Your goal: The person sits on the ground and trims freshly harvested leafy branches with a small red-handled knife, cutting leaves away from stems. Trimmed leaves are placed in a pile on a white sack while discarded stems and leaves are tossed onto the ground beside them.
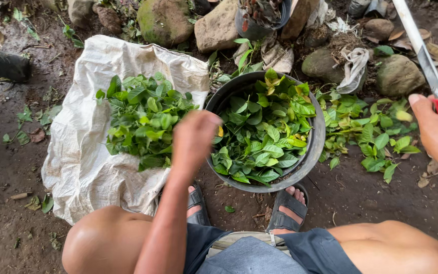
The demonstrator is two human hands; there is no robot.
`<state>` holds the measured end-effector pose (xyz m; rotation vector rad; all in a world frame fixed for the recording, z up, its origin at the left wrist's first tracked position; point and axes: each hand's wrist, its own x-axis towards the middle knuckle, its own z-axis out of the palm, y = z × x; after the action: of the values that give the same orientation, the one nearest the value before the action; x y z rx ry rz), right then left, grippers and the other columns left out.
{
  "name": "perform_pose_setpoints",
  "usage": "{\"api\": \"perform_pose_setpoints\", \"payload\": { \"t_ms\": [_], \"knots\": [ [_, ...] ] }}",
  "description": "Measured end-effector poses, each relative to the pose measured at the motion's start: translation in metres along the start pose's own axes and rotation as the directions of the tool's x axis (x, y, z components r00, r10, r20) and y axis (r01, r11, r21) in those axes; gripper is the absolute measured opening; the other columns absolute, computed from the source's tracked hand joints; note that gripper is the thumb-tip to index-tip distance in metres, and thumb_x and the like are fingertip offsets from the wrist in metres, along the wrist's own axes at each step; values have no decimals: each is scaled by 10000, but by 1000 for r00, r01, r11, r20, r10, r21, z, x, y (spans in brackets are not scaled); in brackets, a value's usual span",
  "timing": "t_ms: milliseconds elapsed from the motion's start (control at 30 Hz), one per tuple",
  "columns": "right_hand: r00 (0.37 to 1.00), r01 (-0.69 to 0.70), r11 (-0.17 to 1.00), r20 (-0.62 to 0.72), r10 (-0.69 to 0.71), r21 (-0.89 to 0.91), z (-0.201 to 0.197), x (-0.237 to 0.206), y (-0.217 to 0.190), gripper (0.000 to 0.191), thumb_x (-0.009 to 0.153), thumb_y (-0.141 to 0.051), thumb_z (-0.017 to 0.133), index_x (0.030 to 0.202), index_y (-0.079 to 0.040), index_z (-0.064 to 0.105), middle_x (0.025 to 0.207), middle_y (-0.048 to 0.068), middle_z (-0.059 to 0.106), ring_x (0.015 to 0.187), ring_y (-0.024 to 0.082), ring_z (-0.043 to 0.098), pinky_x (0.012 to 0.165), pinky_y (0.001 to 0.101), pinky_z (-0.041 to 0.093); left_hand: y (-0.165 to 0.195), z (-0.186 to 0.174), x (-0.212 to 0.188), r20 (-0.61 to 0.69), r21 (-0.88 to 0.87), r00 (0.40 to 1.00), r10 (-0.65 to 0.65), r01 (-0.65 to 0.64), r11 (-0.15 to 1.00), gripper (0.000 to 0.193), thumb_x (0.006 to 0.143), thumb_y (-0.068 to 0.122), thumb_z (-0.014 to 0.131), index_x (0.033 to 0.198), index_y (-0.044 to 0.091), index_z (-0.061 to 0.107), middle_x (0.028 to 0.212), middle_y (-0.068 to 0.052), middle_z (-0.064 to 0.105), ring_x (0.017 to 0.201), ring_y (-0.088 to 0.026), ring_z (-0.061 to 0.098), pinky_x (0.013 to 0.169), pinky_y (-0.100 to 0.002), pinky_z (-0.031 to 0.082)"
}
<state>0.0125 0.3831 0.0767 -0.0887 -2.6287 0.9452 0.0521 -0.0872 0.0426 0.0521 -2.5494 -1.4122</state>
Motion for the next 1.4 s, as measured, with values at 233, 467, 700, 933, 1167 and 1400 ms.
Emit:
{"api": "perform_pose_setpoints", "payload": {
  "t_ms": [233,467,700,933,1167,1400],
  "knots": [
    [977,197,954,122,-173,-227,-7,-16,-59,341,1018,-285,852,1196,-11,759,907,130,674,733,202,627,703,355,503,-19,107,-28,565,686,822,-76,-417,597,99,789,110,684,848,50,736,799,-149,747,899,-323,687,887,-473,448],
    [884,13,988,460,-84,155,26,-21,-117,404,796,-312,841,1136,-102,781,859,21,720,670,135,570,616,294,499,29,65,-7,599,456,795,-96,-241,857,172,790,200,751,931,107,779,825,-159,742,875,-334,687,878,-467,455],
    [690,-43,917,675,-260,397,72,-33,-144,310,792,-237,817,1061,-90,777,774,-42,565,641,51,458,561,247,390,99,15,-1,664,-180,748,3,156,971,342,845,220,759,1121,20,726,948,-93,760,882,-216,723,782,-339,569],
    [783,-236,857,612,-111,458,78,-29,-129,164,846,-146,833,962,-66,749,653,-106,467,593,13,356,524,214,268,74,26,4,44,-821,952,-303,207,532,213,1037,196,609,1151,28,674,938,-48,700,802,-136,677,767,-299,582],
    [773,-281,784,614,-156,553,88,-33,-127,151,848,-84,813,973,-57,734,760,-114,590,652,-16,452,575,180,371,83,55,-18,-53,-770,987,-152,57,636,197,1012,110,671,1168,1,720,1049,-1,643,891,-69,599,792,-237,506],
    [717,-324,722,656,-235,612,93,-38,-125,112,894,-66,780,978,-31,716,848,-61,670,733,6,555,647,195,469,96,54,-17,188,-855,973,-131,228,466,177,956,71,693,1118,7,724,1131,-12,729,1021,-73,664,936,-242,533]
  ]
}}
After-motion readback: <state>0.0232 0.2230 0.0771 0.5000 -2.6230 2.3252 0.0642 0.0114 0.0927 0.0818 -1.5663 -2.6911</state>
